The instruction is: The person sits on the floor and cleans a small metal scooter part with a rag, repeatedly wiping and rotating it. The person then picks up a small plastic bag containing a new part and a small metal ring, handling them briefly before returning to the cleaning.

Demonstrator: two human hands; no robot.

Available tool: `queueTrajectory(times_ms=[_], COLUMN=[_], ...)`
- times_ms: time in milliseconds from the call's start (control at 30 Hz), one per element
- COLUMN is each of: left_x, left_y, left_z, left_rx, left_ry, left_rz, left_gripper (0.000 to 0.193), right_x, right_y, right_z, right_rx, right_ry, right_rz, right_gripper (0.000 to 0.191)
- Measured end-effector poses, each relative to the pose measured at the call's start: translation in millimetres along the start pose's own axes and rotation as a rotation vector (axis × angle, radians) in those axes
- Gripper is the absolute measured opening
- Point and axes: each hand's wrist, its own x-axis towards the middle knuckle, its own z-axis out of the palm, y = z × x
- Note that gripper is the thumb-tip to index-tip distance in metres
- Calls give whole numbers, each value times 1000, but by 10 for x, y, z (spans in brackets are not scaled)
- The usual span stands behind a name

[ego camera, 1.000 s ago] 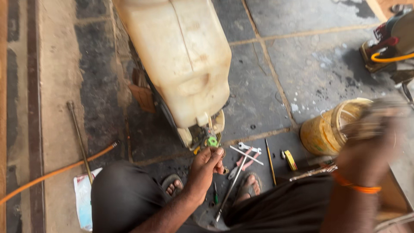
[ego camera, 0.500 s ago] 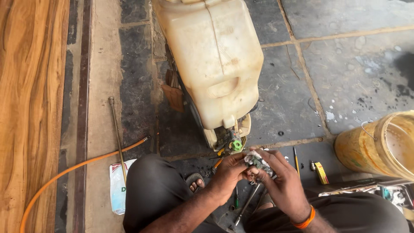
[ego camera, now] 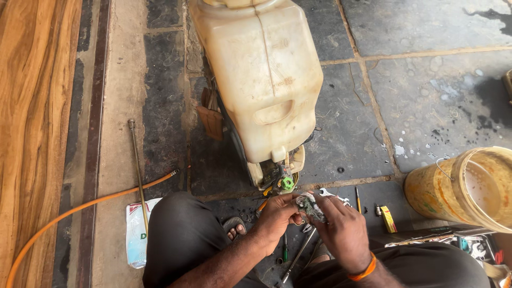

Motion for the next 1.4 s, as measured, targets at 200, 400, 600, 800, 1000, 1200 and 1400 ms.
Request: queueTrajectory(times_ms=[200,400,600,800,1000,1200,1400], left_x=[-37,-139,-249,-280,-293,-176,-187], left_y=[31,198,310,558,602,480,466], left_z=[41,110,50,93,134,98,89], left_rx=[-263,-218,-19,-163,-451,141,72], left_ry=[70,81,50,-168,-364,-58,34], left_rz=[-72,41,104,71,23,79,11], left_gripper=[16,23,28,28,29,32,29], right_x=[-98,19,7,64,-3,11,68], right_y=[-70,-108,145,200,186,275,250], right_z=[101,157,-98,22,62,92,22], right_rx=[-117,151,921,1072,1018,1224,1412], right_ry=[195,49,-194,35,-26,-89,-75], right_rz=[-166,-197,518,604,543,633,729], right_gripper=[48,47,18,19,21,43,26])
